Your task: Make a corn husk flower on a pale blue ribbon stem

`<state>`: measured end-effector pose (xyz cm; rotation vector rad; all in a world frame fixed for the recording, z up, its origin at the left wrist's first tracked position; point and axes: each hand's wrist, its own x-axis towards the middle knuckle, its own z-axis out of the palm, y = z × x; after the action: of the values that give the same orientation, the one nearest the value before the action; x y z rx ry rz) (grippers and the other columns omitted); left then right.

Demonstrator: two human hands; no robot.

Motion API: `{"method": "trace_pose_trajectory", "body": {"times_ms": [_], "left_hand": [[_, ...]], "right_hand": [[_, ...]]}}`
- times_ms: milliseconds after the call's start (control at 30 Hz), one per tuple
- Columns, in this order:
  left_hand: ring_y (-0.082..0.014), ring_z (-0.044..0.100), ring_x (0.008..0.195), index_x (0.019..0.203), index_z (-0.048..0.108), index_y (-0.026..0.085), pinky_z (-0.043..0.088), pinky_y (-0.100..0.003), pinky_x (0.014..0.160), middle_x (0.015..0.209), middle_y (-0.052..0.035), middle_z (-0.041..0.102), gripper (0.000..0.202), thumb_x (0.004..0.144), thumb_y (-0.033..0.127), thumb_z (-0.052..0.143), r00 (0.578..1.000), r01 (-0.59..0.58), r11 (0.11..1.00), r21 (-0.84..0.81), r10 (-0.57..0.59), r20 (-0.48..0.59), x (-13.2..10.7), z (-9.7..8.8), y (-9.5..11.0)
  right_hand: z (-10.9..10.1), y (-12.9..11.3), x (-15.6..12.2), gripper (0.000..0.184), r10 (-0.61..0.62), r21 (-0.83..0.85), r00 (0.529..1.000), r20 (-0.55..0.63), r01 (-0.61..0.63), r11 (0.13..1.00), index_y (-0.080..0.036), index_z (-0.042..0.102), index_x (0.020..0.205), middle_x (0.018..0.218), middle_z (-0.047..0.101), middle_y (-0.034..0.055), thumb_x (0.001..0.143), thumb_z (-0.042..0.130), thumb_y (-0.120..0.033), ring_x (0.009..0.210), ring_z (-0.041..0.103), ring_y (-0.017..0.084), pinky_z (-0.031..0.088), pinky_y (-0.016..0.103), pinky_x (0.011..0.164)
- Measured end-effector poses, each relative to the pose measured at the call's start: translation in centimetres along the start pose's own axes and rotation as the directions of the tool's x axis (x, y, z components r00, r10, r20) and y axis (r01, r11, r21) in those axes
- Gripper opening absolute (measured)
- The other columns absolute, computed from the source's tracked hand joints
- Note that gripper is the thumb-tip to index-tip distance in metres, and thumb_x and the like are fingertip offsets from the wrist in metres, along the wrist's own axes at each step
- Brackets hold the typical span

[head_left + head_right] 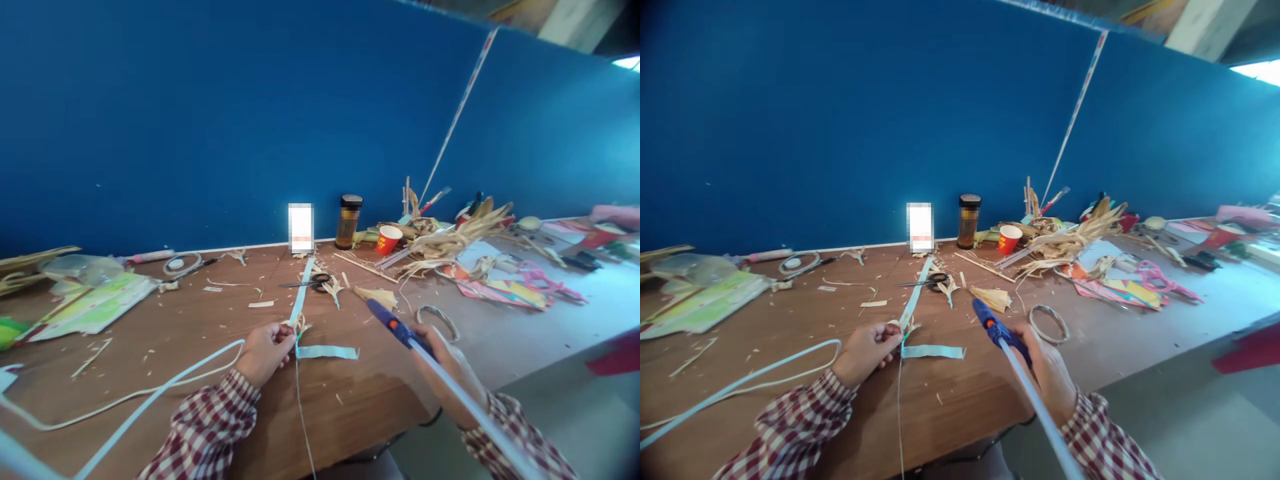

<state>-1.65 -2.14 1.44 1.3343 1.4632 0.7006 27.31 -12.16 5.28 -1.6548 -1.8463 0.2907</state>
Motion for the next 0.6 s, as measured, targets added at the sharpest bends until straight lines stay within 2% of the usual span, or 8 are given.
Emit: {"method": "trace_pose_trajectory", "body": {"times_ms": [100,167,333,433,600], "left_hand": [[-0.0070,0.050,0.040,0.076,0.056,0.015,0.038,-0.017,0.036,0.052,0.0062,0.055,0.027,0.064,0.038,0.062,1.000,-0.005,0.999,-0.052,0.006,0.025,0.1,-0.1,-0.4],[-0.0071,0.050,0.039,0.078,0.056,0.015,0.036,-0.017,0.035,0.054,0.0054,0.056,0.032,0.062,0.042,0.063,0.999,-0.001,0.996,-0.084,0.004,0.033,0.1,-0.2,-0.5],[-0.0077,0.051,0.039,0.081,0.054,0.016,0.037,-0.017,0.034,0.058,0.0035,0.060,0.036,0.061,0.044,0.063,1.000,-0.003,0.994,-0.108,0.004,0.008,-0.1,-0.2,-0.1],[-0.0075,0.051,0.039,0.080,0.053,0.016,0.037,-0.017,0.034,0.060,0.0025,0.061,0.035,0.061,0.044,0.064,1.000,-0.016,0.993,-0.117,0.015,-0.006,-0.2,-0.2,0.1],[-0.0077,0.052,0.039,0.078,0.054,0.016,0.038,-0.018,0.035,0.062,0.0014,0.063,0.034,0.061,0.044,0.064,0.999,-0.033,0.992,-0.120,0.032,-0.007,-0.2,-0.4,0.0]], "right_hand": [[-1.1,3.1,-0.4,0.026,-0.026,-0.225,0.995,-0.100,0.003,0.974,-0.017,0.045,0.108,0.094,0.060,0.0097,0.086,0.040,-0.031,0.084,0.058,0.022,0.044,0.033,0.074],[-1.7,5.8,-0.6,0.029,0.003,-0.338,0.990,-0.142,-0.051,0.940,-0.017,0.045,0.109,0.096,0.060,0.0104,0.085,0.041,-0.033,0.086,0.057,0.023,0.043,0.034,0.076],[-2.5,11.4,-1.1,0.031,0.100,-0.458,0.971,-0.219,-0.192,0.868,-0.017,0.047,0.107,0.096,0.061,0.0098,0.083,0.040,-0.035,0.085,0.058,0.023,0.044,0.033,0.072],[-2.4,12.3,-1.2,0.029,0.132,-0.480,0.971,-0.198,-0.214,0.851,-0.018,0.047,0.105,0.094,0.061,0.0086,0.084,0.039,-0.035,0.083,0.057,0.022,0.043,0.033,0.072],[-2.3,11.7,-1.1,0.026,0.103,-0.572,0.978,-0.182,-0.191,0.798,-0.018,0.051,0.102,0.092,0.058,0.0082,0.085,0.040,-0.034,0.086,0.054,0.023,0.041,0.032,0.073]]}}
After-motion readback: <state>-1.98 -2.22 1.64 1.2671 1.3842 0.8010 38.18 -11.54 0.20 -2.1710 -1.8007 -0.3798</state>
